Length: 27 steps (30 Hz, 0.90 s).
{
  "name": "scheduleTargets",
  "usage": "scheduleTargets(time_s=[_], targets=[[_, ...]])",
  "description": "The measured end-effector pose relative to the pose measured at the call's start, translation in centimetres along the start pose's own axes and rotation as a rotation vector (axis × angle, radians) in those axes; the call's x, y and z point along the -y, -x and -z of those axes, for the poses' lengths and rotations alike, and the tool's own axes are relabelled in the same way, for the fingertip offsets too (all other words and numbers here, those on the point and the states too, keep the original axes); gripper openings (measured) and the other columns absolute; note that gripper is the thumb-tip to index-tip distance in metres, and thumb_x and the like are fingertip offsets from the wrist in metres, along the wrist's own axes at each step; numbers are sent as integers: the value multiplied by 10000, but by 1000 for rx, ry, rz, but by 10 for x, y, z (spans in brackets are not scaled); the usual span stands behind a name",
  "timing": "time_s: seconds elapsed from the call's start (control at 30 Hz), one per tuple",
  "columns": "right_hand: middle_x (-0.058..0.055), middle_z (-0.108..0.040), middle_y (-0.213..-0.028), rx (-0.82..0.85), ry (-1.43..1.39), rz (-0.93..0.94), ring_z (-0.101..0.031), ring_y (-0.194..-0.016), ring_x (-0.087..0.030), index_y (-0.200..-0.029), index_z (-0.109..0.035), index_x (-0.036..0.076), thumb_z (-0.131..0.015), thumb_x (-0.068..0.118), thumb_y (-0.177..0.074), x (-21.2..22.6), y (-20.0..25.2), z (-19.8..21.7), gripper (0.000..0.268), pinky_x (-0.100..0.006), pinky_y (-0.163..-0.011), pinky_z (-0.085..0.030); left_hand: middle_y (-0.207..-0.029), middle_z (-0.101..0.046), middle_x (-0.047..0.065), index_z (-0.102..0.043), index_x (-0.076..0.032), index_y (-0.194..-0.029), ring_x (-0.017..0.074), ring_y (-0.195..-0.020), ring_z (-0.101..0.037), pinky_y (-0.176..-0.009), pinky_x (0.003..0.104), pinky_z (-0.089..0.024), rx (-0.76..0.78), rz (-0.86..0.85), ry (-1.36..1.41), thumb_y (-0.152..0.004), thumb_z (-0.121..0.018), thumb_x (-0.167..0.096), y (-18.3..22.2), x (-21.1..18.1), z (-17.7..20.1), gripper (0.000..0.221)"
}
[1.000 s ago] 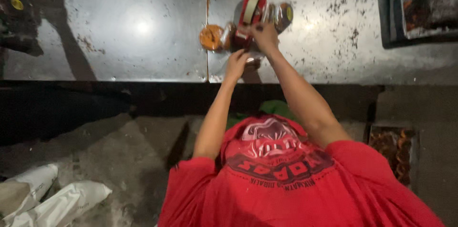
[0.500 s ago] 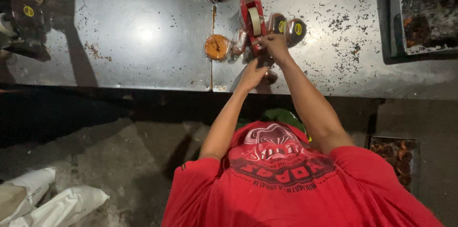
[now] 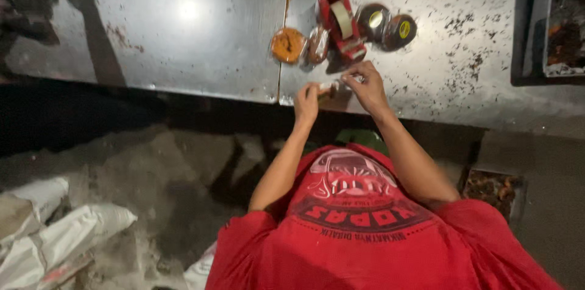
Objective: The person packages donuts and rolls by hand, placing each item into a plastic bag and sealing it using a tape dispenser.
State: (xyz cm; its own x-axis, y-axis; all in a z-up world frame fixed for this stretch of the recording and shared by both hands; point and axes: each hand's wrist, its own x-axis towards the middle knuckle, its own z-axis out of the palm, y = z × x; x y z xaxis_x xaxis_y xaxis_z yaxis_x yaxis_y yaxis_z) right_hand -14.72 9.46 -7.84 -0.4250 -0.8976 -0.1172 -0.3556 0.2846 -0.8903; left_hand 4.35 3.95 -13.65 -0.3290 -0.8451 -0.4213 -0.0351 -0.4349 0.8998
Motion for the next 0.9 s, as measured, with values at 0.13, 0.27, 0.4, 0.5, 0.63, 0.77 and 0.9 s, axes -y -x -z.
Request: scheduleTargets(time_s=[0.13,0.27,0.4,0.5,0.63,0.77,0.9], targets=[[-141,-641,-1133,-16,-11,230,-611,-1128,-290,-980,-744,18,-734,132,-866,48,6,-15,161,-392,-1004,-477,-943,-771,127,-731,15,-1030,176,-874,-743,-779,324,-588,-74,-216,-191,-1018,-581,-199,20,-50,-9,262],[-126,-626,-1053,-44,-40,65,-625,-1018,-282,-1040,-637,11,-775,180,-816,78,6,-15,312,-388,-929,-506,-1055,-714,81,-664,-24,-1202,164,-881,-683,-781,309,-574,-39,-350,-240,-964,-581,-165,35,-88,4,289],[-146,-675,-1166,277,346,418,-610,-1092,-350,-1024,-760,54,-774,234,-918,84,-7,-5,210,-459,-923,-470,-1242,-732,70,-701,4,-1293,107,-1124,-654,-1018,268,-511,208,-274,38,-1107,-545,-234,27,-82,23,340],[-142,-667,-1166,265,382,274,-621,-1102,-335,-1081,-741,70,-756,320,-969,104,-32,-2,274,-455,-942,-483,-1140,-696,74,-630,40,-1302,125,-1010,-623,-916,312,-506,355,-57,179,-966,-719,-169,29,-62,25,406],[-169,-645,-1272,185,658,554,-530,-1204,-416,-1172,-707,58,-758,326,-677,137,-97,2,565,-551,-967,-423,-1221,-708,160,-697,24,-1316,203,-1075,-650,-974,342,-525,8,-222,209,-1013,-729,-196,14,-52,32,375],[-240,-615,-1300,249,1294,727,-476,-1253,-475,-1306,-686,213,-744,557,-591,117,-104,-44,796,-736,-978,-297,-1470,-487,106,-651,-115,-1351,312,-1364,-499,-1152,438,-448,-461,-741,-583,-887,-828,-144,-51,-86,48,497],[-161,-600,-1333,373,1512,795,-452,-1305,-460,-1288,-709,133,-608,417,-960,80,-136,-61,445,-803,-1105,-158,-1586,-332,169,-598,-131,-1430,455,-1460,-286,-1187,558,-263,-177,-791,-1157,-725,-839,-47,-88,-94,47,750]])
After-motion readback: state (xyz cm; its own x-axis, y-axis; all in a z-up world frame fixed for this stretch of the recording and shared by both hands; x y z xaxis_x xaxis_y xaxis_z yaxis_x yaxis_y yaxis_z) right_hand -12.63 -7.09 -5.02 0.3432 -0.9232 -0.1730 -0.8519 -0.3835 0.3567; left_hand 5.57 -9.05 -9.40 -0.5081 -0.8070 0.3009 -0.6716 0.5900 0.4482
